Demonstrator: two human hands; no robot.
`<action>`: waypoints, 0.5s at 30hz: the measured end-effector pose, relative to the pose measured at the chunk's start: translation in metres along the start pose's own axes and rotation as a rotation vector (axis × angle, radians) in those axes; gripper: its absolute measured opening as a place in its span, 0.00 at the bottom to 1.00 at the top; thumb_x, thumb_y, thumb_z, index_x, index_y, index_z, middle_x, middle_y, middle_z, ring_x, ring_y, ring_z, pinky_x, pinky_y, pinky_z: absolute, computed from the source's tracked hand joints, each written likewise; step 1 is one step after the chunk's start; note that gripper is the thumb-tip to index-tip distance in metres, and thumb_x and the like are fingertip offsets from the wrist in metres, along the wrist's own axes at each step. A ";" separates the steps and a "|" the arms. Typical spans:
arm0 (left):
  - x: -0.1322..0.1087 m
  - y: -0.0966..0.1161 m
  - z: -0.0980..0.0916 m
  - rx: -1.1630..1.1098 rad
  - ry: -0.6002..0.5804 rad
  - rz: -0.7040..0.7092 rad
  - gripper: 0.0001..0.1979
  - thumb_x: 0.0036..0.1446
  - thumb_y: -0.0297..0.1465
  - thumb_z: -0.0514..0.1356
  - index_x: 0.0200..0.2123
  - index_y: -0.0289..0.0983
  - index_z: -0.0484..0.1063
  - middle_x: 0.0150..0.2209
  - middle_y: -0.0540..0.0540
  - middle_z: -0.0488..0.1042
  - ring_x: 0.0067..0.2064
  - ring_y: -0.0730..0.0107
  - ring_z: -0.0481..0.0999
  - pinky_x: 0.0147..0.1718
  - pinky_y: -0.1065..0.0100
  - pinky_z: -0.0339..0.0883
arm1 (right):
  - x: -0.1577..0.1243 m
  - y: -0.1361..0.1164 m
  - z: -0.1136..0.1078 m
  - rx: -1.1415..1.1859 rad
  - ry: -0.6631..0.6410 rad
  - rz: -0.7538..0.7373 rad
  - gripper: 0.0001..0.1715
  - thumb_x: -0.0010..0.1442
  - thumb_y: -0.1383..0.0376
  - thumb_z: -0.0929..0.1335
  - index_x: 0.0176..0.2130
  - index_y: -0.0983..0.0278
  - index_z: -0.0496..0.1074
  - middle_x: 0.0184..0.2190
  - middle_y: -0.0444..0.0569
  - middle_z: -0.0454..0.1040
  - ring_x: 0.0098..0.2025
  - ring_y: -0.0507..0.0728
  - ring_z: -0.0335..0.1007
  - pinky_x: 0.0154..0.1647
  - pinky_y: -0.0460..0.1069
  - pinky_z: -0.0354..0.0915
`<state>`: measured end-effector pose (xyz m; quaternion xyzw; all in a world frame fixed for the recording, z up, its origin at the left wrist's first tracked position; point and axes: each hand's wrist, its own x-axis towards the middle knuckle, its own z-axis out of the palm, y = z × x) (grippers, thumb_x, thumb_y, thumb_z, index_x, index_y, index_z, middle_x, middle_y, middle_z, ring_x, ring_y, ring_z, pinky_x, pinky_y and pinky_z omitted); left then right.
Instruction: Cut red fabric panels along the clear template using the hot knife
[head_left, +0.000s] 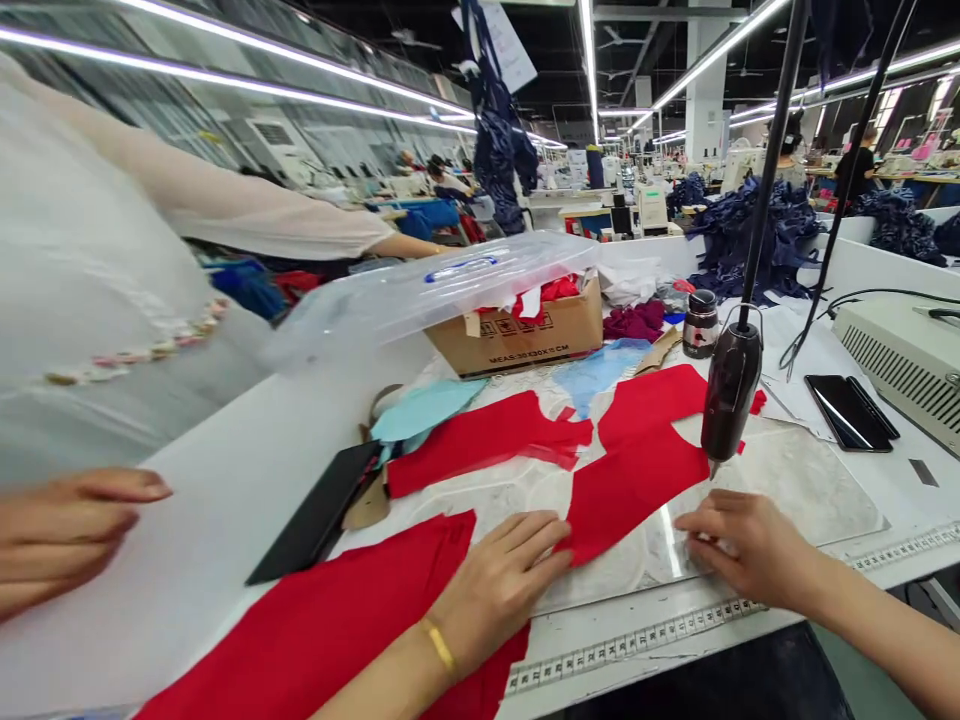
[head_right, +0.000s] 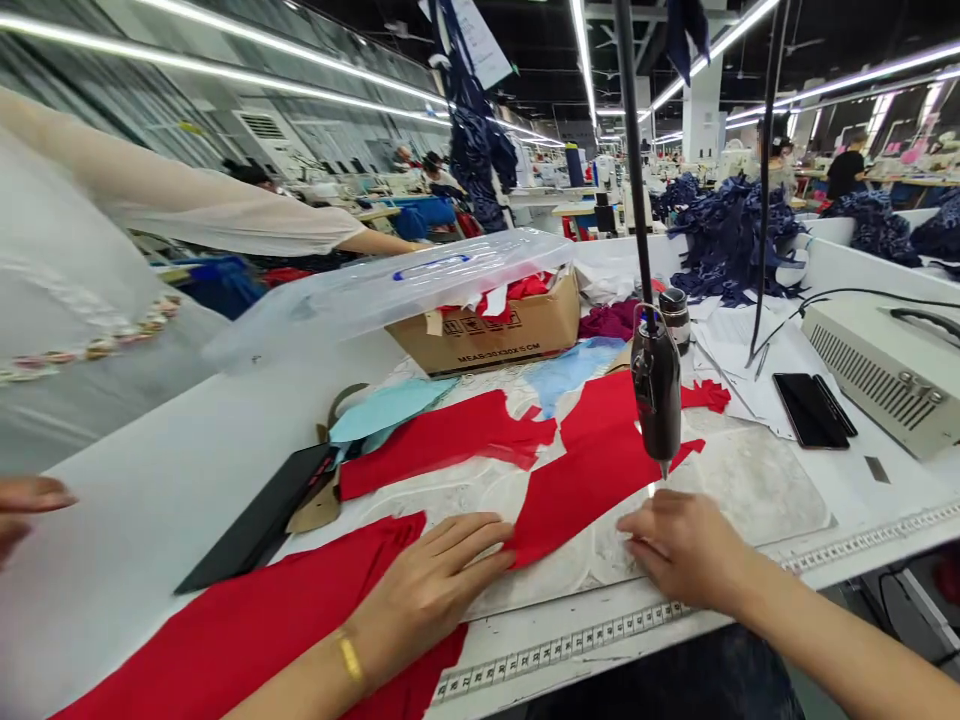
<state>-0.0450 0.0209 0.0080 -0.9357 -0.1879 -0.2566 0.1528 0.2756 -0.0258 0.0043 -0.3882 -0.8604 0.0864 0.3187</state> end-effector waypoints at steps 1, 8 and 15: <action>-0.008 -0.002 -0.005 0.008 -0.013 -0.006 0.17 0.68 0.17 0.50 0.36 0.38 0.76 0.41 0.44 0.81 0.47 0.63 0.78 0.46 0.64 0.72 | -0.009 0.007 -0.007 -0.053 0.025 0.046 0.10 0.68 0.69 0.66 0.42 0.62 0.78 0.30 0.48 0.79 0.31 0.54 0.74 0.31 0.47 0.68; -0.041 -0.001 -0.014 -0.040 -0.095 -0.084 0.16 0.74 0.30 0.51 0.56 0.38 0.76 0.55 0.44 0.81 0.58 0.61 0.78 0.56 0.63 0.74 | -0.029 0.058 -0.028 -0.399 0.100 0.320 0.11 0.67 0.63 0.67 0.40 0.59 0.81 0.36 0.48 0.80 0.33 0.54 0.76 0.29 0.46 0.64; -0.051 0.020 -0.009 -0.041 -0.186 -0.202 0.25 0.76 0.40 0.48 0.71 0.38 0.60 0.61 0.42 0.76 0.62 0.60 0.76 0.59 0.63 0.72 | -0.016 0.057 -0.021 -0.416 -0.027 0.443 0.14 0.66 0.65 0.66 0.32 0.60 0.79 0.34 0.48 0.79 0.36 0.54 0.74 0.27 0.47 0.56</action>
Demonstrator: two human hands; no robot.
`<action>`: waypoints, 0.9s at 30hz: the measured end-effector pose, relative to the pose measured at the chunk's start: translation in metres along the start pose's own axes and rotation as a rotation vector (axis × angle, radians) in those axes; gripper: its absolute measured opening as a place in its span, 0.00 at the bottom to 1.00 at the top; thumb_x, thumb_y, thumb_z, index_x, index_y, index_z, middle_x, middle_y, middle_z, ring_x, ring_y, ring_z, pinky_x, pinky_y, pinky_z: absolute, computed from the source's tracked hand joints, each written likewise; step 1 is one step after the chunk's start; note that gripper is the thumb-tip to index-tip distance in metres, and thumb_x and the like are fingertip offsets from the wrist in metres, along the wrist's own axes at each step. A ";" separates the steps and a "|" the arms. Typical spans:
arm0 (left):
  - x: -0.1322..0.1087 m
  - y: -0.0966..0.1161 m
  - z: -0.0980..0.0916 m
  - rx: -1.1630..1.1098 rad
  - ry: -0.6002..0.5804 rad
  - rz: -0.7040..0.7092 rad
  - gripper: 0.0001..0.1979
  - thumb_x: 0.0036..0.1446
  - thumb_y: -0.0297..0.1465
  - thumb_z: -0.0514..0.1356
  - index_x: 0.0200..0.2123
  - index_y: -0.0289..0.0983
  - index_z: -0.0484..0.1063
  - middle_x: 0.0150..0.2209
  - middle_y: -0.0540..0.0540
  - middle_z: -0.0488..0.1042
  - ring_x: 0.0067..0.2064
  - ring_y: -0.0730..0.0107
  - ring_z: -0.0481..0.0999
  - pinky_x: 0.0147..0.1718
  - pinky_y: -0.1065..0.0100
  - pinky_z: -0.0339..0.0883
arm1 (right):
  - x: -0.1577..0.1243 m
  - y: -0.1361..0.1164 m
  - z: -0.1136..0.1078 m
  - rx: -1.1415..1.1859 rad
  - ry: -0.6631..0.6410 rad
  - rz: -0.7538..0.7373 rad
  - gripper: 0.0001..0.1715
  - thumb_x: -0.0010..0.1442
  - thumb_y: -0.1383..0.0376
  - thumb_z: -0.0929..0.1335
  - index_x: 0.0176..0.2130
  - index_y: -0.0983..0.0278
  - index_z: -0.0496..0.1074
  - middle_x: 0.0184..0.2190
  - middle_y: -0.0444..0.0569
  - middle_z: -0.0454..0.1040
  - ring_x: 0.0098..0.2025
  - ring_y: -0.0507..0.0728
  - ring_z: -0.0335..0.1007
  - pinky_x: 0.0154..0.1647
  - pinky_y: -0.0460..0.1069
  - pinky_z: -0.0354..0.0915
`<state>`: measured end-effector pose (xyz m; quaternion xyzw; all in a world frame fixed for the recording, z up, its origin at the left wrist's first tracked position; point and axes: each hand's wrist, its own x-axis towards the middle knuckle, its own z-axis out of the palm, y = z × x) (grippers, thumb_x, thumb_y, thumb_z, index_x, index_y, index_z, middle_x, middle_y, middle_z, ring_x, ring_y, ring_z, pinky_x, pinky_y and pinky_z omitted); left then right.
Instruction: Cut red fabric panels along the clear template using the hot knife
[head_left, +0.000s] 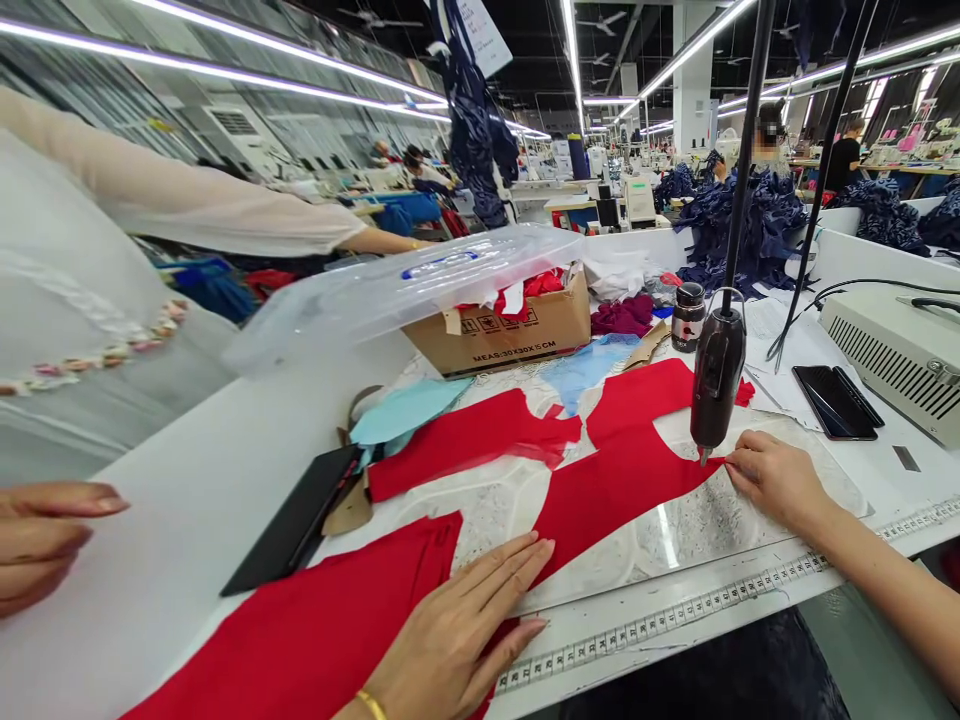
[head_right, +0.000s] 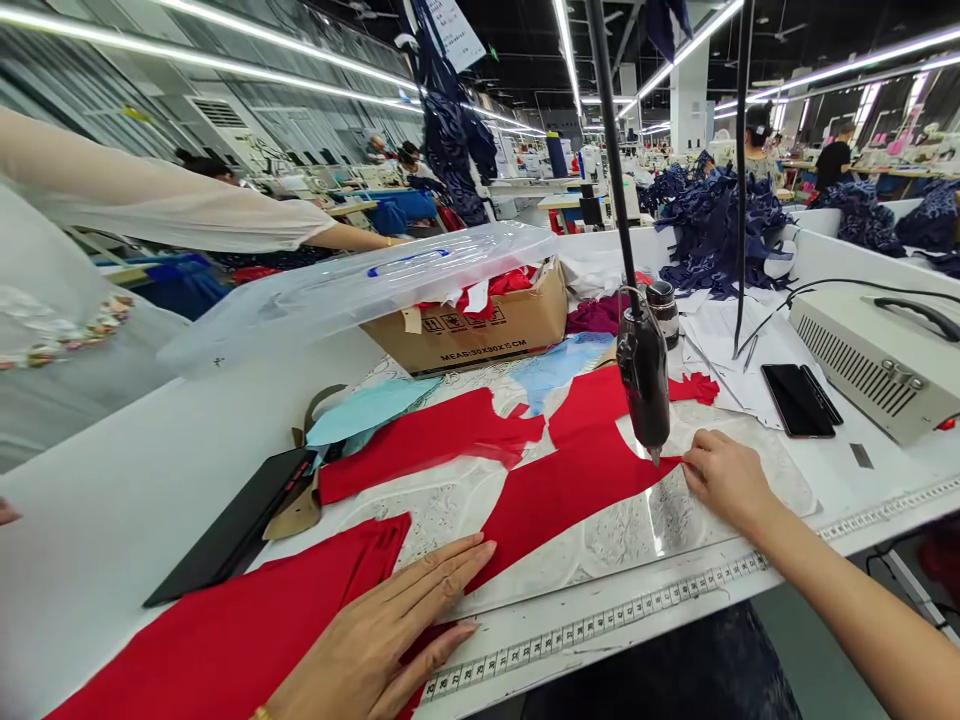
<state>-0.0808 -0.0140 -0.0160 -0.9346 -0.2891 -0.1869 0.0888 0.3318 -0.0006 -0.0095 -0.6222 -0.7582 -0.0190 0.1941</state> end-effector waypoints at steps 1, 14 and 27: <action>-0.001 0.001 0.000 0.004 0.002 -0.011 0.26 0.77 0.41 0.48 0.72 0.38 0.57 0.62 0.42 0.76 0.62 0.60 0.76 0.59 0.64 0.72 | 0.000 -0.001 -0.002 0.039 -0.016 0.043 0.14 0.65 0.65 0.66 0.31 0.60 0.78 0.34 0.47 0.78 0.34 0.53 0.73 0.28 0.47 0.56; -0.007 0.003 0.003 -0.081 0.018 -0.069 0.27 0.76 0.41 0.46 0.74 0.42 0.53 0.62 0.43 0.75 0.62 0.59 0.76 0.59 0.64 0.72 | -0.017 -0.006 -0.026 0.064 -0.214 0.342 0.04 0.62 0.63 0.65 0.38 0.60 0.70 0.35 0.46 0.76 0.28 0.53 0.68 0.25 0.46 0.51; 0.066 -0.048 0.014 0.067 0.002 -0.193 0.13 0.69 0.26 0.53 0.50 0.37 0.77 0.41 0.41 0.78 0.44 0.58 0.76 0.44 0.58 0.74 | -0.020 -0.019 -0.012 0.331 0.139 0.123 0.26 0.64 0.41 0.62 0.31 0.57 0.72 0.17 0.40 0.67 0.14 0.51 0.59 0.17 0.47 0.58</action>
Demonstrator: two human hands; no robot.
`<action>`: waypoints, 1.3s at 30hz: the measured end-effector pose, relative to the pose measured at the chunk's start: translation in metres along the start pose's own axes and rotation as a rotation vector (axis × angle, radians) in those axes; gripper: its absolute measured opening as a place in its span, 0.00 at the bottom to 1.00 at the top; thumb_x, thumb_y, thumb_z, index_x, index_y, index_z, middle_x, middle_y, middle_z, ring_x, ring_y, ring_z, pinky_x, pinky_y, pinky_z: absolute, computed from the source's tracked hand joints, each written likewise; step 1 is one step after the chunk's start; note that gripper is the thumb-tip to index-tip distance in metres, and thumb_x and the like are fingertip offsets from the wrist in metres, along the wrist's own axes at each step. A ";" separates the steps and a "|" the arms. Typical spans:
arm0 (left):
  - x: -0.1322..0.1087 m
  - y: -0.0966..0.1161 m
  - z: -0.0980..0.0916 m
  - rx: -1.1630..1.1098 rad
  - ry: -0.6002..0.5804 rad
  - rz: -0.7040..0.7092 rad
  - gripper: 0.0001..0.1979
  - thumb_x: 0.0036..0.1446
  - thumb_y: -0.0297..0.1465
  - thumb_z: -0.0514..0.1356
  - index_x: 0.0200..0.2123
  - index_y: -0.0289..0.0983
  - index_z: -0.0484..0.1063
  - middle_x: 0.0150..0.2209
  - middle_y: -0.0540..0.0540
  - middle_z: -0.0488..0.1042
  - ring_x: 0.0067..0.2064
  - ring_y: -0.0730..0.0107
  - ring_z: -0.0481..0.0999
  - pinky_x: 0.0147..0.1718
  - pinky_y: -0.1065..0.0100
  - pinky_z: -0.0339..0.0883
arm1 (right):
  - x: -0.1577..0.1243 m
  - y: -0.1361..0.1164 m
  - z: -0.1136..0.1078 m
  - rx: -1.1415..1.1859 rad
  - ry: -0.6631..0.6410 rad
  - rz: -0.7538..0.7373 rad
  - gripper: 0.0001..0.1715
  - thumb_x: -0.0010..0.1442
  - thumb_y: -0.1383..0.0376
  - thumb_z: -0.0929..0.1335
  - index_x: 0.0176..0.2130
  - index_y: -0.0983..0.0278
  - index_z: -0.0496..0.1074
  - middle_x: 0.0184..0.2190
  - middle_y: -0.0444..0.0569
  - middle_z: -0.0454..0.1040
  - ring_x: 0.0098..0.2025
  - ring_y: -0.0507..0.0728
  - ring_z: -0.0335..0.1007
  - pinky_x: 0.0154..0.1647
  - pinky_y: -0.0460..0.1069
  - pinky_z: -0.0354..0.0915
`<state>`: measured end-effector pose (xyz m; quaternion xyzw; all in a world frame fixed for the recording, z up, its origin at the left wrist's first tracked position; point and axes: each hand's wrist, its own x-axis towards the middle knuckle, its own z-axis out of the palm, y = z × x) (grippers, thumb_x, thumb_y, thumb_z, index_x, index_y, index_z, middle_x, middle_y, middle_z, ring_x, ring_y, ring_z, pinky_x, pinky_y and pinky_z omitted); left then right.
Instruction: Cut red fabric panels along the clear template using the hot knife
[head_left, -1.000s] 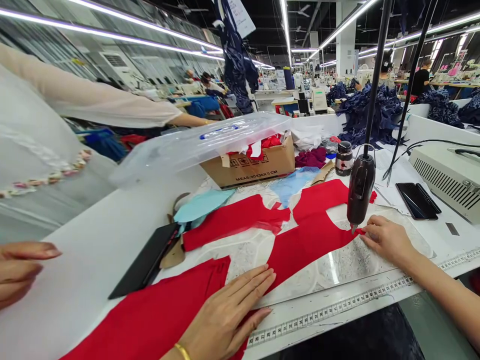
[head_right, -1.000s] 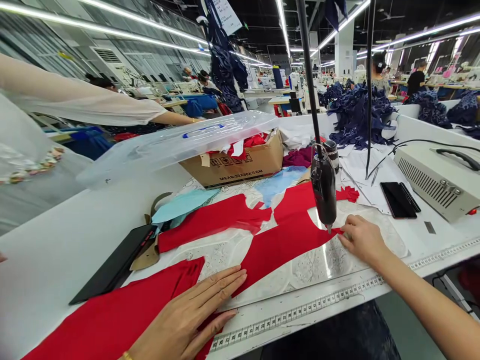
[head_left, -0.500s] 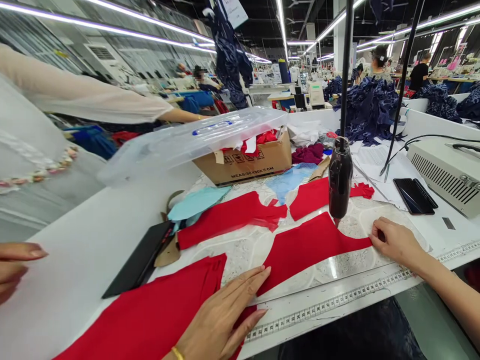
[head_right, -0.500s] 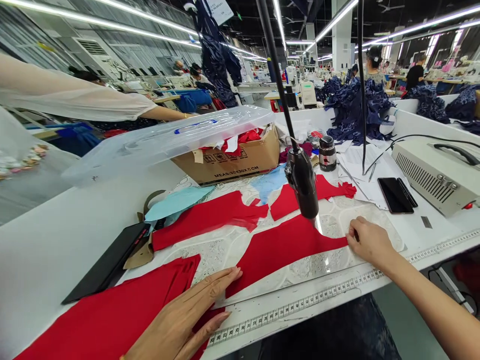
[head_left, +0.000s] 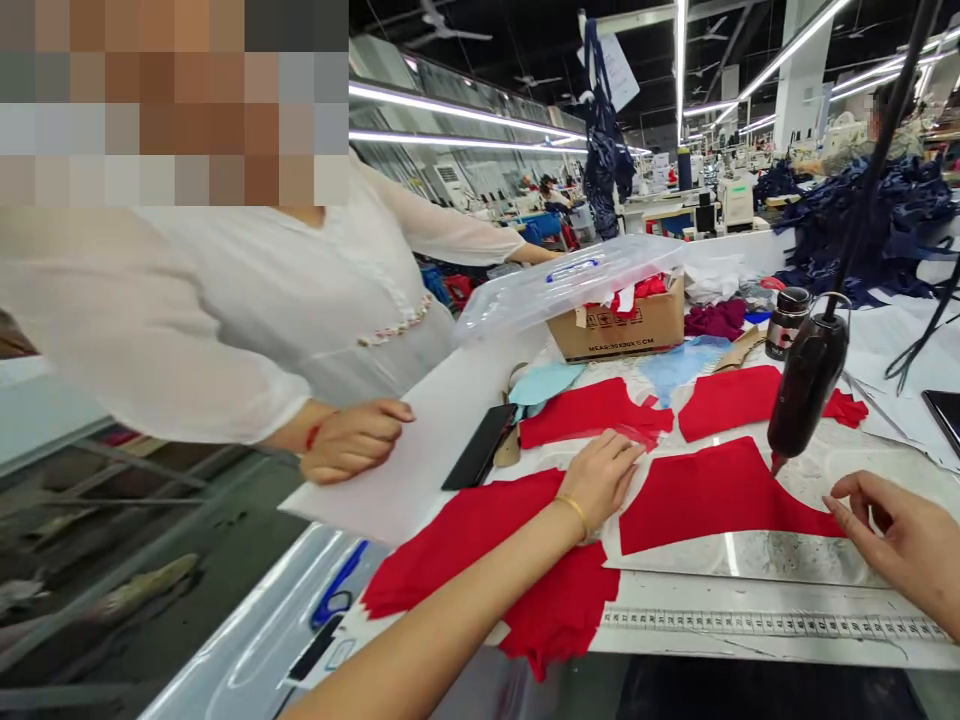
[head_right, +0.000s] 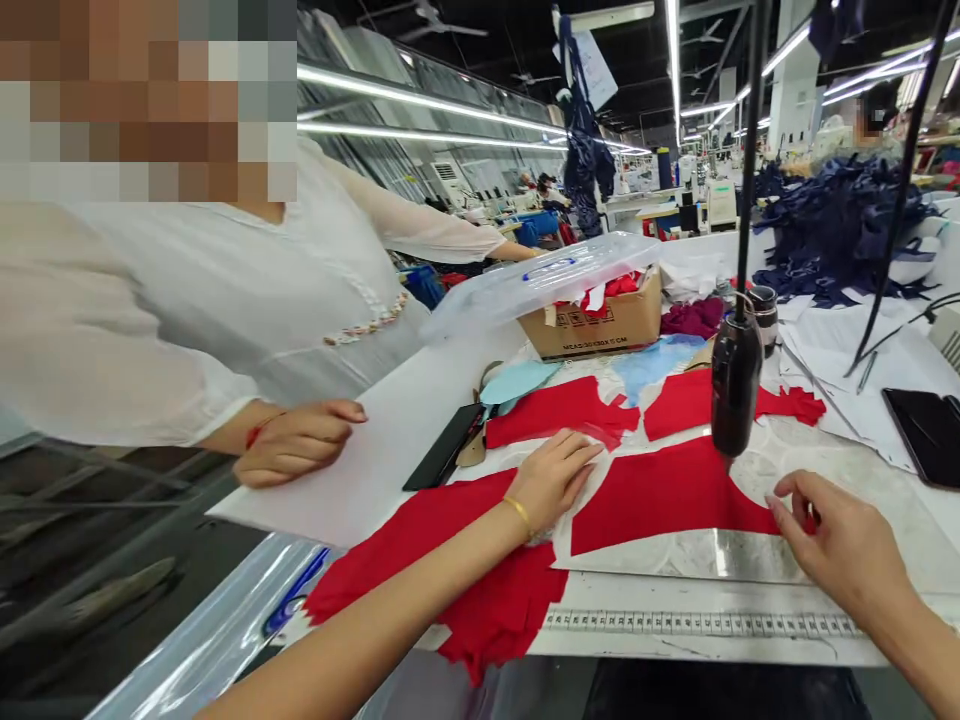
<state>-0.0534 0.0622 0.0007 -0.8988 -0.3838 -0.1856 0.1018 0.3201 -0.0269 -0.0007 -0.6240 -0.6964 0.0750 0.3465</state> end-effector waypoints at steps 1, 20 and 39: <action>0.008 -0.003 0.005 0.007 -0.016 -0.011 0.13 0.68 0.25 0.55 0.48 0.38 0.78 0.40 0.41 0.78 0.43 0.59 0.75 0.42 0.59 0.73 | 0.001 -0.007 0.004 0.034 -0.022 -0.054 0.24 0.65 0.43 0.62 0.30 0.57 0.72 0.17 0.40 0.68 0.14 0.51 0.61 0.17 0.47 0.58; 0.031 0.056 0.001 -0.107 0.111 -0.160 0.04 0.62 0.25 0.62 0.38 0.39 0.77 0.34 0.47 0.74 0.38 0.64 0.72 0.39 0.63 0.67 | 0.071 -0.099 0.090 0.242 -0.312 -0.162 0.13 0.59 0.71 0.68 0.42 0.60 0.80 0.34 0.47 0.85 0.34 0.58 0.81 0.36 0.49 0.70; -0.044 0.044 -0.026 0.233 0.152 0.116 0.11 0.67 0.21 0.56 0.39 0.38 0.76 0.34 0.46 0.76 0.41 0.61 0.73 0.45 0.60 0.64 | 0.006 0.010 0.010 0.051 -0.061 -0.373 0.23 0.73 0.55 0.61 0.42 0.57 0.83 0.28 0.46 0.82 0.23 0.52 0.77 0.22 0.45 0.69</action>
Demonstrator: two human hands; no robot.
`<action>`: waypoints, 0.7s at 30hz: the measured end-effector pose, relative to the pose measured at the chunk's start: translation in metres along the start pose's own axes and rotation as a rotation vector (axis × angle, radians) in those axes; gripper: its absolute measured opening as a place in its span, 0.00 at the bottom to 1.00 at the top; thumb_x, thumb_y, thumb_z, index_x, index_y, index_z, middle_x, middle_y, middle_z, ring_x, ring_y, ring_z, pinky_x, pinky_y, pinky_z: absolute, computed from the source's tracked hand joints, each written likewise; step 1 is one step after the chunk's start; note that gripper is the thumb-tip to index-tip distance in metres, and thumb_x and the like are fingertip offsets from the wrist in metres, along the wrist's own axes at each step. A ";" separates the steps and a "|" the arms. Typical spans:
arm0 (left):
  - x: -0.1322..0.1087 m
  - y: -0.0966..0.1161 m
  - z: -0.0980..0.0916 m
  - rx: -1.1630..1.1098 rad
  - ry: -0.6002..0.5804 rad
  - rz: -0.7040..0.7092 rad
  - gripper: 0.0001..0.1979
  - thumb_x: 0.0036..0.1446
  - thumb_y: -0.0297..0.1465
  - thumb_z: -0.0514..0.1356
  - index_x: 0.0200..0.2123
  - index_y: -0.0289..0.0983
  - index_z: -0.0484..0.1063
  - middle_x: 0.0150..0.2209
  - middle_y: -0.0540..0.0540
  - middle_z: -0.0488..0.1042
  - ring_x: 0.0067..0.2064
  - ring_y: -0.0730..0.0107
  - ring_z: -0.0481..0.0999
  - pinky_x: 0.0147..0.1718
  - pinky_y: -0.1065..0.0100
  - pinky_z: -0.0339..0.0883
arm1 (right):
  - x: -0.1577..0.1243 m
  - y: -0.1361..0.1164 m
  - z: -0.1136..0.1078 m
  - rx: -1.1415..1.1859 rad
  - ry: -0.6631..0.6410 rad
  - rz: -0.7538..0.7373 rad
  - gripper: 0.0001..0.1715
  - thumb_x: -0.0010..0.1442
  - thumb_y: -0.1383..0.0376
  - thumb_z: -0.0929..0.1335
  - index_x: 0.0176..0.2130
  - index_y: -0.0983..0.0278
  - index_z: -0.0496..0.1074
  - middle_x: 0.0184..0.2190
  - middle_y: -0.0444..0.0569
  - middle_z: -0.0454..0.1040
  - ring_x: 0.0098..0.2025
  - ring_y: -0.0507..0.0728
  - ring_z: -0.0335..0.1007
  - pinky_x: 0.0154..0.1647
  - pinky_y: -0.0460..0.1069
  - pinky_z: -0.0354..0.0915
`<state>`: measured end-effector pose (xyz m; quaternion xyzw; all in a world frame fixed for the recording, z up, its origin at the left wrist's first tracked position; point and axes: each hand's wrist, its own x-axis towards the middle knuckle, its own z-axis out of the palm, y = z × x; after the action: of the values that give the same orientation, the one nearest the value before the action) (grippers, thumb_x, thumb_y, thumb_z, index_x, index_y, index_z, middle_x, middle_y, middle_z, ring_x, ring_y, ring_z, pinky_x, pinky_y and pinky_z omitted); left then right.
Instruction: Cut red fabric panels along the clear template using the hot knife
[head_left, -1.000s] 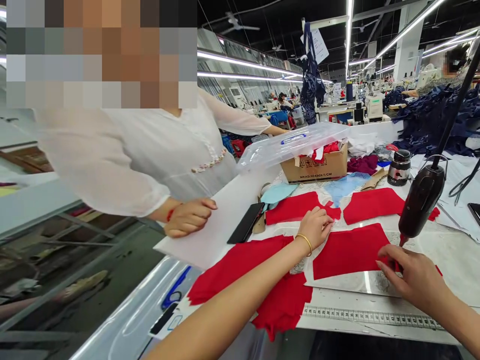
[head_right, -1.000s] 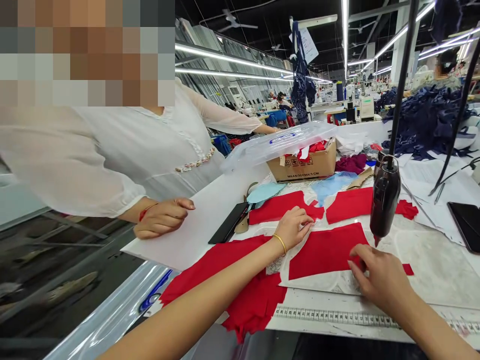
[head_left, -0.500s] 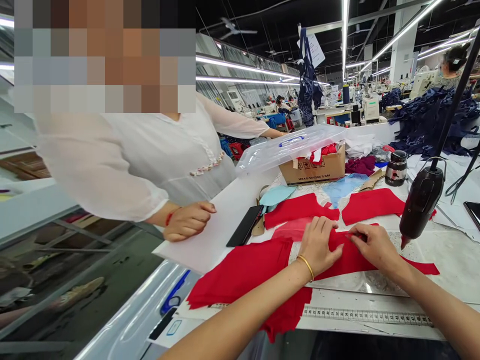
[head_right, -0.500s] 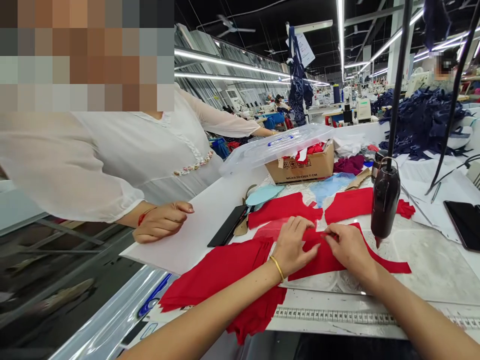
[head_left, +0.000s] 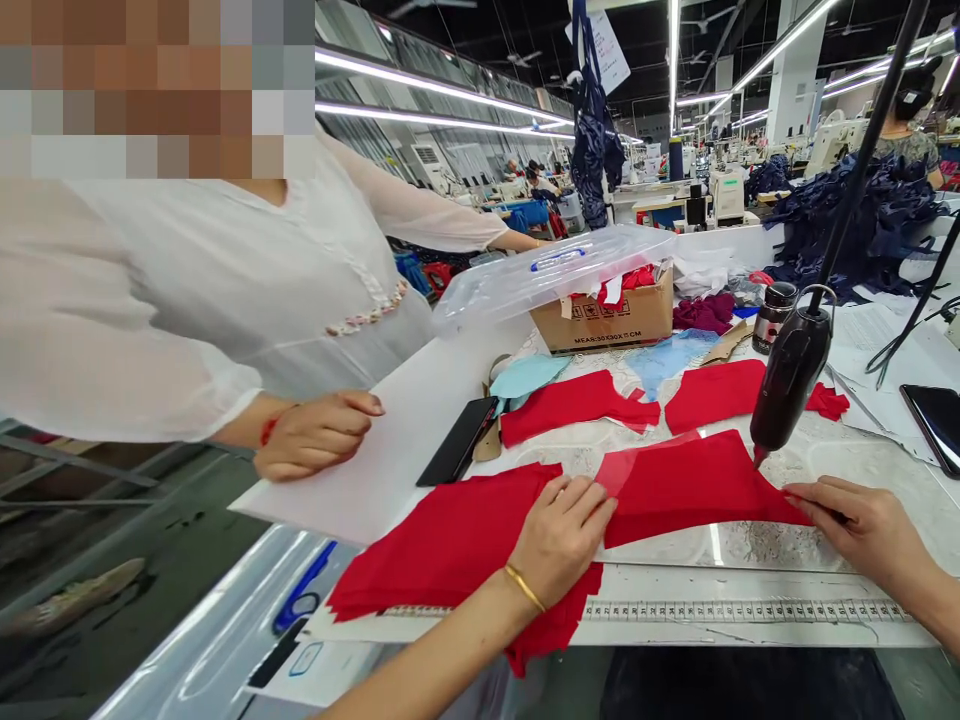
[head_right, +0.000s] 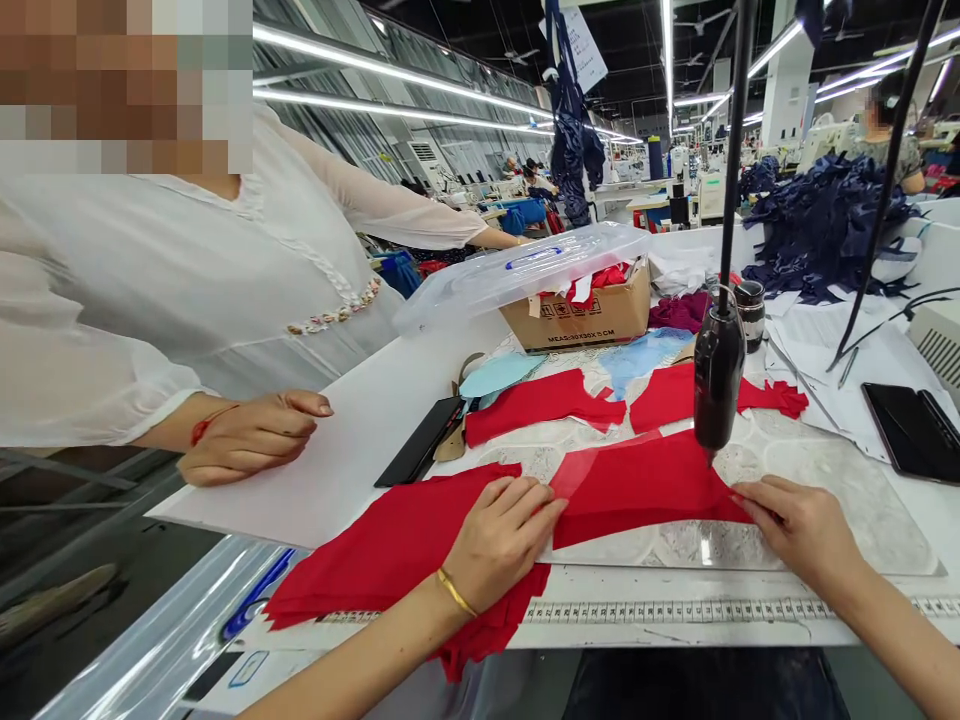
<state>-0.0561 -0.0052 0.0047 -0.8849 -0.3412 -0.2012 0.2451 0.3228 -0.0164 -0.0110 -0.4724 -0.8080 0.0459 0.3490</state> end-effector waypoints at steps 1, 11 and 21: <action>0.000 0.006 0.001 -0.002 0.008 0.014 0.10 0.67 0.20 0.56 0.38 0.38 0.76 0.34 0.46 0.75 0.40 0.62 0.73 0.45 0.60 0.64 | -0.002 0.004 -0.003 -0.011 0.007 0.010 0.23 0.72 0.55 0.61 0.42 0.57 0.83 0.28 0.46 0.83 0.23 0.52 0.77 0.22 0.45 0.69; 0.007 0.025 0.015 -0.109 0.017 0.039 0.14 0.64 0.18 0.53 0.41 0.38 0.75 0.38 0.45 0.78 0.43 0.62 0.76 0.46 0.60 0.68 | -0.020 0.021 -0.009 -0.165 0.026 0.041 0.20 0.72 0.57 0.63 0.42 0.55 0.84 0.28 0.44 0.82 0.25 0.52 0.79 0.24 0.45 0.70; 0.004 0.028 0.019 -0.184 -0.017 0.052 0.15 0.64 0.17 0.53 0.45 0.37 0.76 0.43 0.43 0.82 0.48 0.60 0.80 0.48 0.59 0.71 | -0.027 0.022 -0.014 -0.236 0.063 -0.016 0.24 0.74 0.56 0.60 0.42 0.56 0.84 0.27 0.45 0.83 0.22 0.52 0.77 0.20 0.46 0.66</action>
<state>-0.0296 -0.0107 -0.0165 -0.9139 -0.3004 -0.2176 0.1650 0.3561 -0.0291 -0.0231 -0.5049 -0.8002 -0.0671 0.3165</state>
